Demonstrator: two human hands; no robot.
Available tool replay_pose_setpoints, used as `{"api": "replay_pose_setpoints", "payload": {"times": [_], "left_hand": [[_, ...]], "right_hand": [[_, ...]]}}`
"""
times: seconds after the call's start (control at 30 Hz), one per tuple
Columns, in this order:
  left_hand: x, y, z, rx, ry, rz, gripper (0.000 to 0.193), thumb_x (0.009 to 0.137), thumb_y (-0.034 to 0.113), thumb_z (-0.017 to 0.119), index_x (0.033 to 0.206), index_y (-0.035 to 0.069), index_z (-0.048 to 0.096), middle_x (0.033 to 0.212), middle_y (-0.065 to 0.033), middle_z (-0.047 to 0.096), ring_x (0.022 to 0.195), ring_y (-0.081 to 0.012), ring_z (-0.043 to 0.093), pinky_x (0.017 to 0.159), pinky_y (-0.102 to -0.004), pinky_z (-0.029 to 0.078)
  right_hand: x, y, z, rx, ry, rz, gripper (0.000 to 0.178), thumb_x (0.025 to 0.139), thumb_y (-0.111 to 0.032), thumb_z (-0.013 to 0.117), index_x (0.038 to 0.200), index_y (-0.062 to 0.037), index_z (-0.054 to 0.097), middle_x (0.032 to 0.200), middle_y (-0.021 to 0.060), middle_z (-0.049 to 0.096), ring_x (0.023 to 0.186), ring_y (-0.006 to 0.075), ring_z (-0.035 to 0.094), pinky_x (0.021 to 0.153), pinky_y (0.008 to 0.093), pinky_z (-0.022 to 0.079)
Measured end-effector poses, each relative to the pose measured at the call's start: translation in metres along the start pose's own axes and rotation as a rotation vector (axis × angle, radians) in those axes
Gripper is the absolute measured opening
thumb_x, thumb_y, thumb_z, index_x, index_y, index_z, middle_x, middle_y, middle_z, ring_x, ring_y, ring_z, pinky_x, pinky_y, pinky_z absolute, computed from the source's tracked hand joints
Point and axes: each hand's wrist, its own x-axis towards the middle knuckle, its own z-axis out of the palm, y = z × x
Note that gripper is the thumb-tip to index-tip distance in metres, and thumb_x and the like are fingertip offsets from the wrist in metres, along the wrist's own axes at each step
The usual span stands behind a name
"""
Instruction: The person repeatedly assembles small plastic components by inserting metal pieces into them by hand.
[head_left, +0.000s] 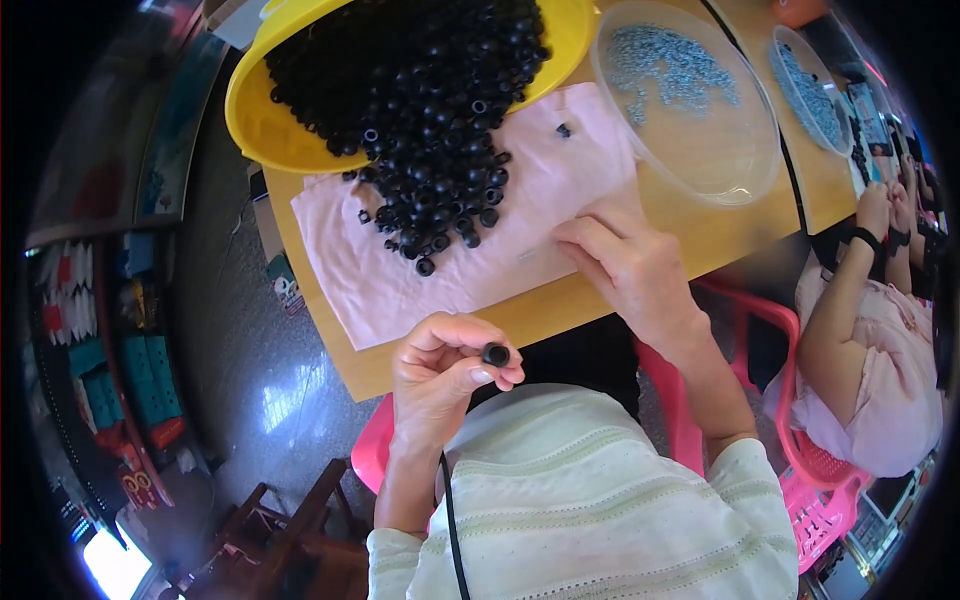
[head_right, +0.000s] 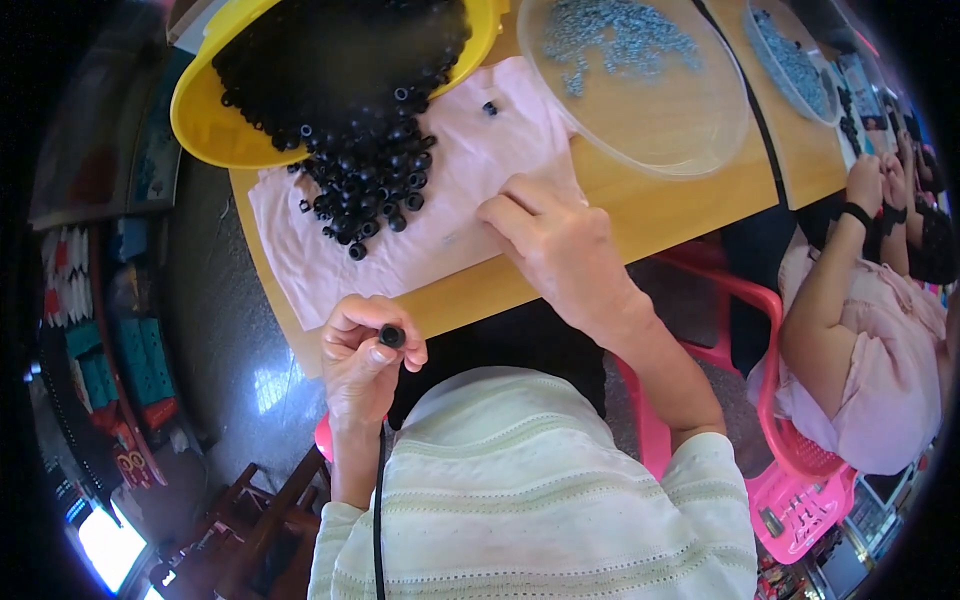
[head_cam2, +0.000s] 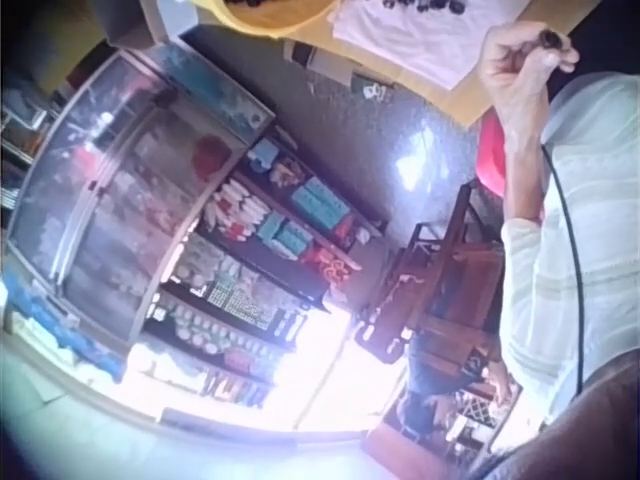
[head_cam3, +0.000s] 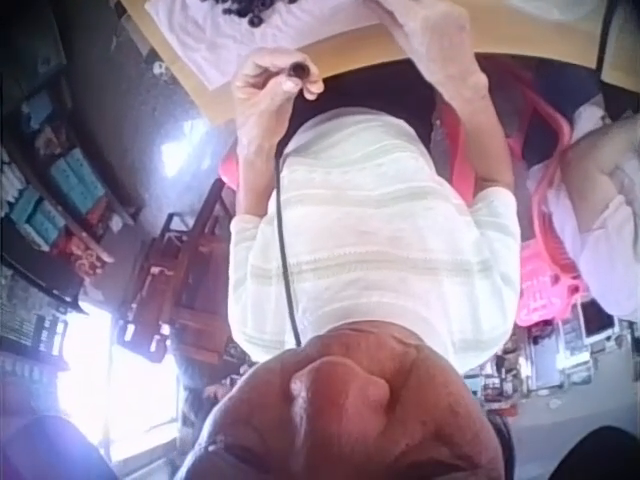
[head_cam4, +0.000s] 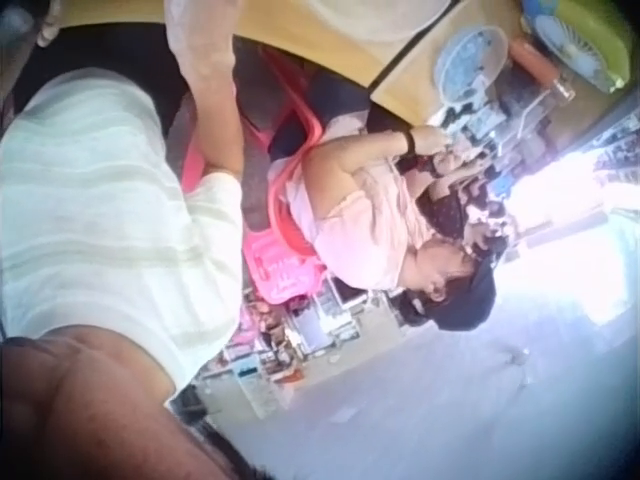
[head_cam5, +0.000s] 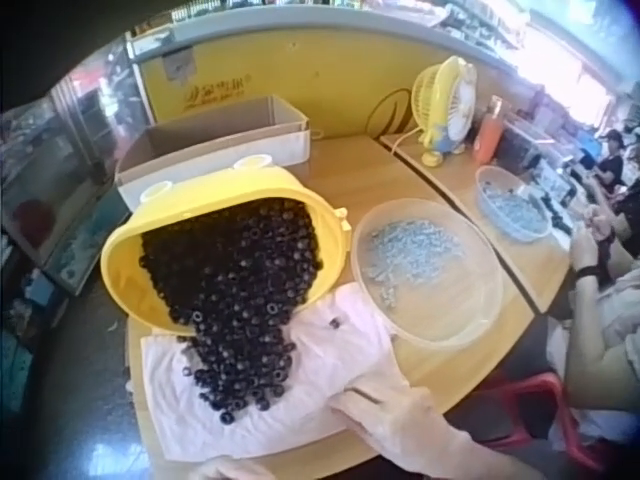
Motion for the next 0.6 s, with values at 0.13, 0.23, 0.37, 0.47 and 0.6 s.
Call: {"api": "replay_pose_setpoints", "payload": {"times": [0.13,0.23,0.37,0.47,0.6], "left_hand": [[-0.001,0.003,0.005,0.075,0.047,-0.024,0.021,0.081,0.003,0.07,0.098,-0.002,0.059,0.088,-0.0163,0.063,0.073,-0.0218,0.066,0.063,-0.0286,0.055],[-0.001,0.004,0.002,0.107,0.049,-0.042,0.02,0.081,0.001,0.069,0.099,-0.003,0.059,0.091,-0.0158,0.063,0.077,-0.0209,0.065,0.067,-0.0287,0.054],[-0.003,0.005,0.001,0.136,0.0,-0.041,0.02,0.082,-0.01,0.065,0.101,-0.007,0.06,0.1,-0.0157,0.064,0.088,-0.0208,0.066,0.08,-0.0314,0.056],[-0.003,0.005,0.005,0.127,-0.01,-0.035,0.021,0.081,-0.012,0.064,0.102,-0.007,0.06,0.099,-0.0155,0.064,0.089,-0.0205,0.066,0.082,-0.0317,0.056],[-0.005,0.005,0.004,0.09,-0.021,-0.041,0.022,0.081,-0.012,0.064,0.102,-0.007,0.06,0.1,-0.0154,0.063,0.09,-0.02,0.066,0.083,-0.0317,0.056]], "right_hand": [[0.0,-0.003,-0.001,0.195,-0.032,0.131,0.016,0.075,0.0,0.068,0.087,-0.008,0.062,0.078,0.0035,0.06,0.063,0.017,0.061,0.055,0.0279,0.049],[-0.006,-0.019,-0.01,0.621,-0.054,0.326,0.015,0.076,0.004,0.068,0.087,-0.0052,0.062,0.078,0.0014,0.062,0.059,0.0077,0.057,0.053,0.0228,0.046],[-0.011,-0.042,-0.013,1.163,-0.128,0.403,0.012,0.078,0.002,0.069,0.088,-0.0022,0.065,0.08,-0.0001,0.062,0.062,0.0009,0.052,0.052,0.0173,0.041],[-0.006,-0.045,-0.009,1.159,-0.149,0.172,0.013,0.078,0.002,0.07,0.089,-0.0035,0.067,0.084,0.0013,0.062,0.061,0.0011,0.049,0.051,0.0158,0.036],[-0.007,-0.046,-0.006,1.024,-0.153,0.078,0.016,0.076,0.001,0.072,0.09,-0.0048,0.068,0.089,0.0048,0.062,0.059,0.0034,0.048,0.052,0.0182,0.037]]}}
